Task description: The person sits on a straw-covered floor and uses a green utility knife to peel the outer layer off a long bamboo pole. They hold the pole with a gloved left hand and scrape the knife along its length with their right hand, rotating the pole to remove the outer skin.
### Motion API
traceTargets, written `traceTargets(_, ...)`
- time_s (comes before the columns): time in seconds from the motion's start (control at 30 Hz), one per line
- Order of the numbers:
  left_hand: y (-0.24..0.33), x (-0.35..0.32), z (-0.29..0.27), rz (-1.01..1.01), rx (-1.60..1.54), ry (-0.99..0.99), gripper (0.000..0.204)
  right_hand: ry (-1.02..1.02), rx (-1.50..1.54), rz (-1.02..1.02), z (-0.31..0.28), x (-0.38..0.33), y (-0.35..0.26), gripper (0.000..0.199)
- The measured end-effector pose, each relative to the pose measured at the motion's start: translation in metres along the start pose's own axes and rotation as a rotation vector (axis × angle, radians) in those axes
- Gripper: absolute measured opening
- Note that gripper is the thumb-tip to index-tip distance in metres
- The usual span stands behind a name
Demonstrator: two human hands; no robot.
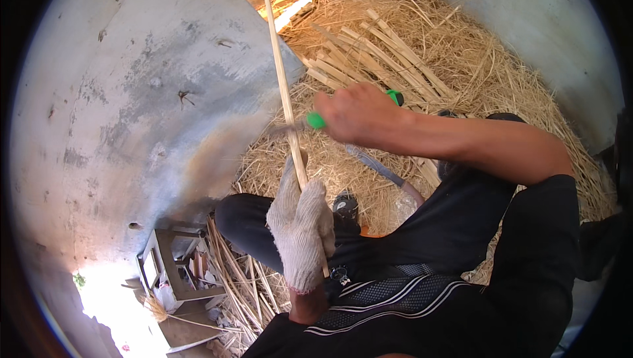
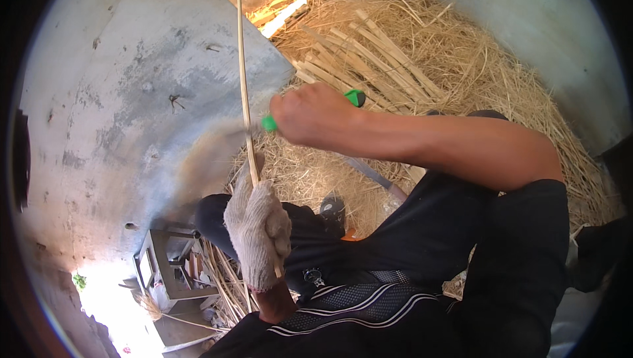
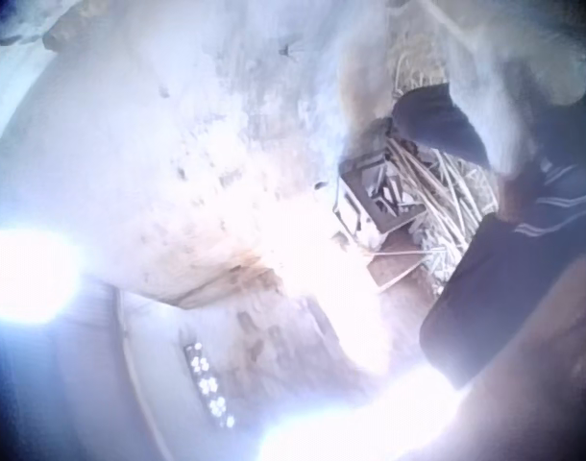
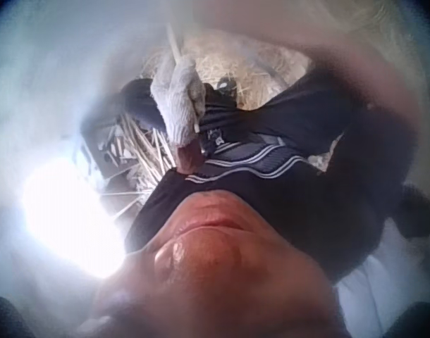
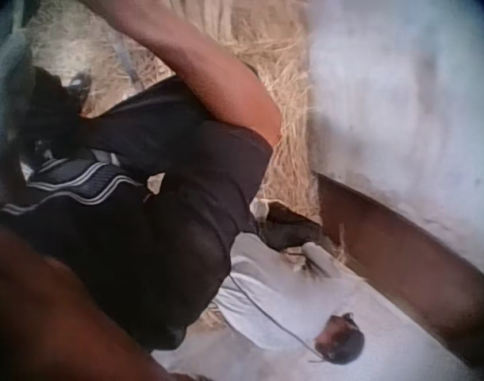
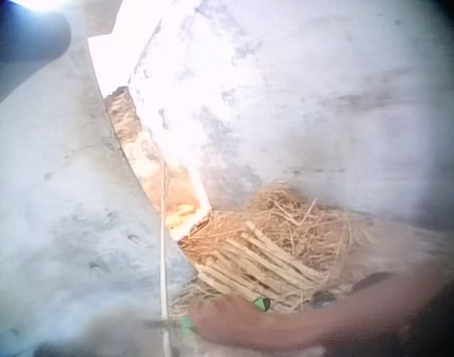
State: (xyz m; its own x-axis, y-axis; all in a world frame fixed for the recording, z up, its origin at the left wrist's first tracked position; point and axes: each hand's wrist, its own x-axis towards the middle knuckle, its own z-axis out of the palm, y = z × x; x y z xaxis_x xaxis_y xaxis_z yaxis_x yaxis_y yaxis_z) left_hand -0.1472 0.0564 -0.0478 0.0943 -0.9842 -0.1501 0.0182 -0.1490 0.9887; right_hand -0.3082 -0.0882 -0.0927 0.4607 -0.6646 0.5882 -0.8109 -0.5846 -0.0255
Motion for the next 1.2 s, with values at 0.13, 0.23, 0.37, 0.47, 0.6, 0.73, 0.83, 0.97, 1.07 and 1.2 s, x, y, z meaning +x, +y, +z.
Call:
traceTargets(0.13, -0.002, -0.015, -0.008, -0.041, -0.137, -0.105, 0.057, -0.193, -0.033, 0.316, -0.002, 0.035, 0.077, 0.025)
traceTargets(0.23, 0.010, -0.015, -0.012, -0.040, -0.106, -0.103, 0.058, -0.076, 0.186, 0.379, -0.022, 0.037, 0.081, 0.026)
traceTargets(0.37, 0.009, 0.002, -0.011, 0.004, -0.166, -0.069, 0.055, -0.093, 0.432, 0.137, -0.046, 0.004, 0.013, 0.029)
traceTargets(0.47, 0.002, 0.008, -0.017, 0.061, -0.085, 0.033, 0.028, -0.168, 0.472, 0.001, -0.060, -0.009, -0.028, 0.032)
traceTargets(0.6, -0.004, 0.005, -0.011, 0.039, -0.033, 0.105, 0.012, -0.183, 0.426, -0.044, -0.048, -0.025, -0.041, 0.034)
traceTargets(0.73, 0.002, -0.003, 0.001, 0.064, 0.024, 0.149, 0.017, -0.241, 0.341, -0.045, -0.047, -0.025, -0.042, 0.034)
traceTargets(0.83, 0.001, -0.005, 0.001, 0.054, 0.031, 0.121, 0.036, -0.099, 0.193, -0.112, -0.037, -0.024, -0.034, 0.037)
traceTargets(0.97, 0.006, -0.018, 0.005, 0.011, -0.034, 0.035, 0.055, -0.168, 0.203, 0.074, -0.026, -0.006, -0.011, 0.035)
traceTargets(1.07, 0.002, -0.009, 0.002, 0.012, -0.051, 0.043, 0.056, 0.007, 0.205, 0.200, -0.026, 0.015, 0.017, 0.030)
traceTargets(1.2, 0.000, 0.004, -0.012, 0.070, -0.044, 0.081, 0.033, -0.050, 0.398, -0.058, -0.026, -0.013, -0.027, 0.029)
